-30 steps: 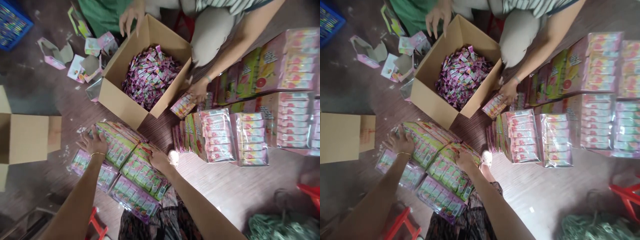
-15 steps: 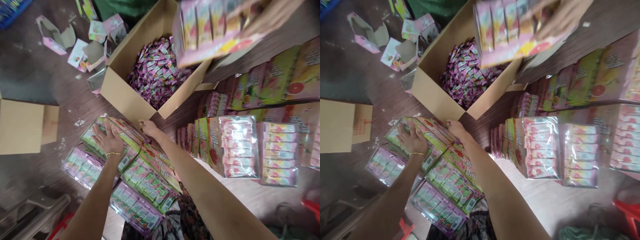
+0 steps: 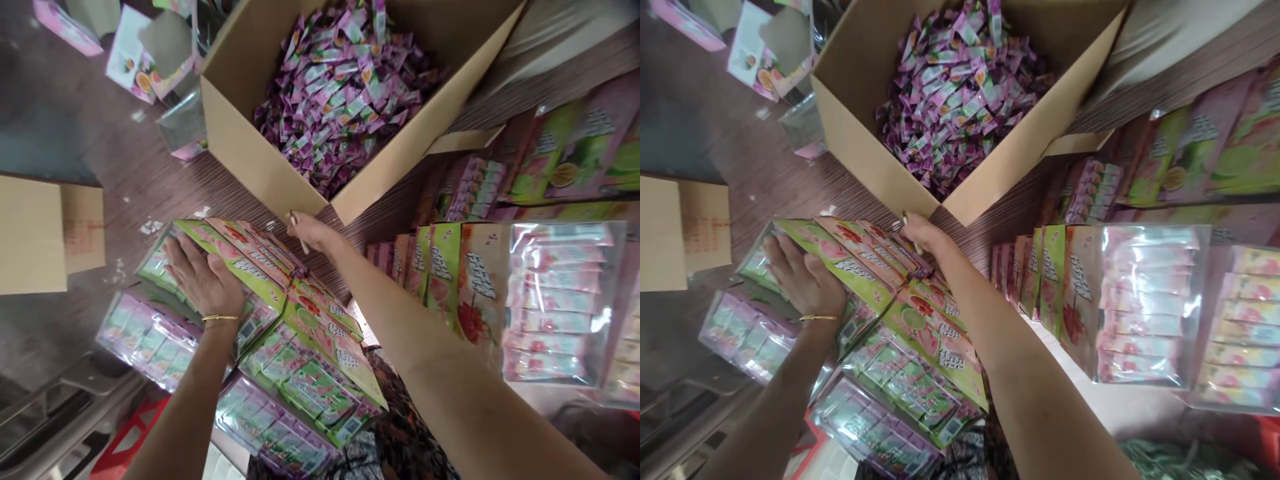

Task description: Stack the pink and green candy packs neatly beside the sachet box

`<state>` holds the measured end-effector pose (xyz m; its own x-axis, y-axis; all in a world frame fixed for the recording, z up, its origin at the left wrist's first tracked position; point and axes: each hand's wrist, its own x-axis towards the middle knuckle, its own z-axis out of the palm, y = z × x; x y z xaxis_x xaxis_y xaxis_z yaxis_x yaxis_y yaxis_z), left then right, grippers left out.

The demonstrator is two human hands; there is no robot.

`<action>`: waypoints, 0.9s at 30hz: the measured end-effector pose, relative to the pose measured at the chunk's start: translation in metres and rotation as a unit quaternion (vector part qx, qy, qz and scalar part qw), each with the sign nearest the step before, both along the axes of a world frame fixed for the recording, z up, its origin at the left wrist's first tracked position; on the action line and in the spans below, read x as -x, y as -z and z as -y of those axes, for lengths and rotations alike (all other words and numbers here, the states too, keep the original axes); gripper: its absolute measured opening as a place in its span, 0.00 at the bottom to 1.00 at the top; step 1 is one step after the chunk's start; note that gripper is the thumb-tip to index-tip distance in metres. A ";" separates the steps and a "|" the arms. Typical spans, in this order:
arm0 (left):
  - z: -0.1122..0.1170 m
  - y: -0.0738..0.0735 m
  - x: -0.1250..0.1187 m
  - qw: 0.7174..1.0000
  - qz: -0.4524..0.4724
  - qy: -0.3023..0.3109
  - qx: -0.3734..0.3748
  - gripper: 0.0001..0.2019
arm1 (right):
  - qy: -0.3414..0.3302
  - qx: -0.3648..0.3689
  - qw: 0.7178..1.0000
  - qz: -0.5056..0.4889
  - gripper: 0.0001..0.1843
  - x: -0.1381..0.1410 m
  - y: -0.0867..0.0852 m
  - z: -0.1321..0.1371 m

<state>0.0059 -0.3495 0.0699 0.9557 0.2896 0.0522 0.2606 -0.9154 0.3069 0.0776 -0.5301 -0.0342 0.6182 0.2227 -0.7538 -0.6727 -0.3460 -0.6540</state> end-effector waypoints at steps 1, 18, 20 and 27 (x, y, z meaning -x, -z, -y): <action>0.000 0.000 -0.001 1.000 -0.001 -0.003 0.003 0.33 | 0.045 -0.083 0.995 -0.040 0.25 0.006 -0.008 0.000; 0.002 0.003 -0.004 1.000 -0.014 -0.009 0.006 0.33 | -0.022 -0.082 0.992 -0.096 0.07 0.042 -0.071 0.013; 0.001 0.003 -0.004 1.000 0.001 -0.014 0.015 0.32 | -0.083 -0.099 0.989 -0.069 0.12 0.038 -0.091 0.010; -0.004 0.004 -0.003 0.999 0.023 -0.032 0.023 0.31 | -0.279 0.062 0.947 0.148 0.28 -0.023 -0.102 -0.045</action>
